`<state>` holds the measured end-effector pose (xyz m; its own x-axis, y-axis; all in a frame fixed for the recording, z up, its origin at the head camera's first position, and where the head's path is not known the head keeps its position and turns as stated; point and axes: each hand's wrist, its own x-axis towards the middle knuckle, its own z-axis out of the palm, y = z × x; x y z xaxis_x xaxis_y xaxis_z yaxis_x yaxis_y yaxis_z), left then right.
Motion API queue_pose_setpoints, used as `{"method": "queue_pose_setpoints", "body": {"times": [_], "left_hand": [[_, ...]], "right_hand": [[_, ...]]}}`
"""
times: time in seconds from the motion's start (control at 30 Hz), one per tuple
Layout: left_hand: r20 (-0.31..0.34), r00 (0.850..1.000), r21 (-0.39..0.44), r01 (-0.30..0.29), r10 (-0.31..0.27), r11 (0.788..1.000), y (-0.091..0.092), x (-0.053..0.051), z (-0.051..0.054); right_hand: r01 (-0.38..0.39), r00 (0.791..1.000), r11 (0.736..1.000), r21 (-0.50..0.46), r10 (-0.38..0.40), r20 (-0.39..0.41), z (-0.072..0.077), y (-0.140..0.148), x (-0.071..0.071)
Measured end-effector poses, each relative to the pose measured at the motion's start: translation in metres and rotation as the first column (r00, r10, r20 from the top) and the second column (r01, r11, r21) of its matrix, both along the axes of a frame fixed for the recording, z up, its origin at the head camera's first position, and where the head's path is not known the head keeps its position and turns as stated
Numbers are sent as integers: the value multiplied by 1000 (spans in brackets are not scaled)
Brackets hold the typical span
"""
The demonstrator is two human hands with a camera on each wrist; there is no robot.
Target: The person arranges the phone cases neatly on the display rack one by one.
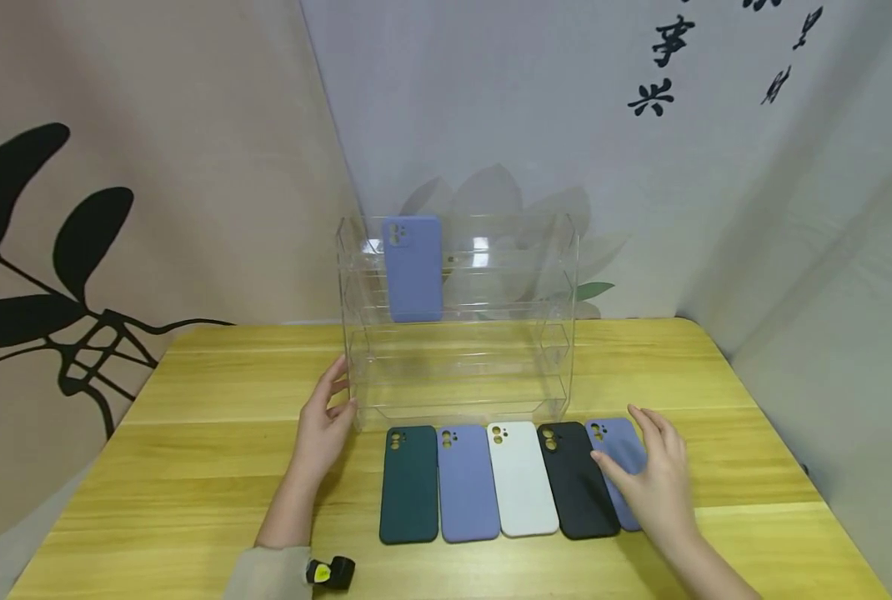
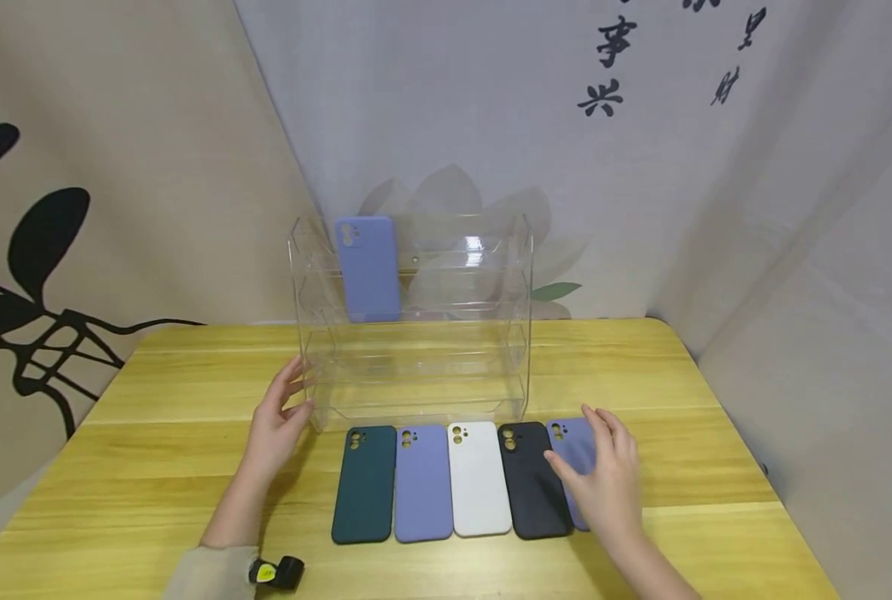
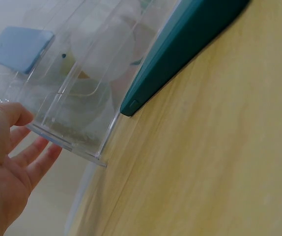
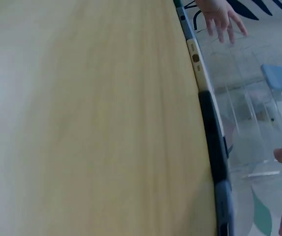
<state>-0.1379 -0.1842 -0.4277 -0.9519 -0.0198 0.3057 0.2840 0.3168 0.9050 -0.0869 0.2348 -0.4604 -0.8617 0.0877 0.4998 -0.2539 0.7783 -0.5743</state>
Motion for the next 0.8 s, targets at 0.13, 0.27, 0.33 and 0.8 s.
{"method": "queue_pose_setpoints", "body": {"times": [0.13,0.27,0.33,0.8], "left_hand": [[-1,1000,-3,-3,3,1000,0,0,0],[5,1000,-5,-1,1,1000,0,0,1],[4,1000,-4,0,0,1000,0,0,1],[8,1000,-15,-10,10,1000,0,0,1]], "right_hand": [[14,999,998,57,-16,40,-5,10,1],[18,993,994,108,-30,111,-9,16,2],[12,987,991,132,-33,157,-11,19,1],[-37,959,980,197,-21,282,-24,27,0]]}}
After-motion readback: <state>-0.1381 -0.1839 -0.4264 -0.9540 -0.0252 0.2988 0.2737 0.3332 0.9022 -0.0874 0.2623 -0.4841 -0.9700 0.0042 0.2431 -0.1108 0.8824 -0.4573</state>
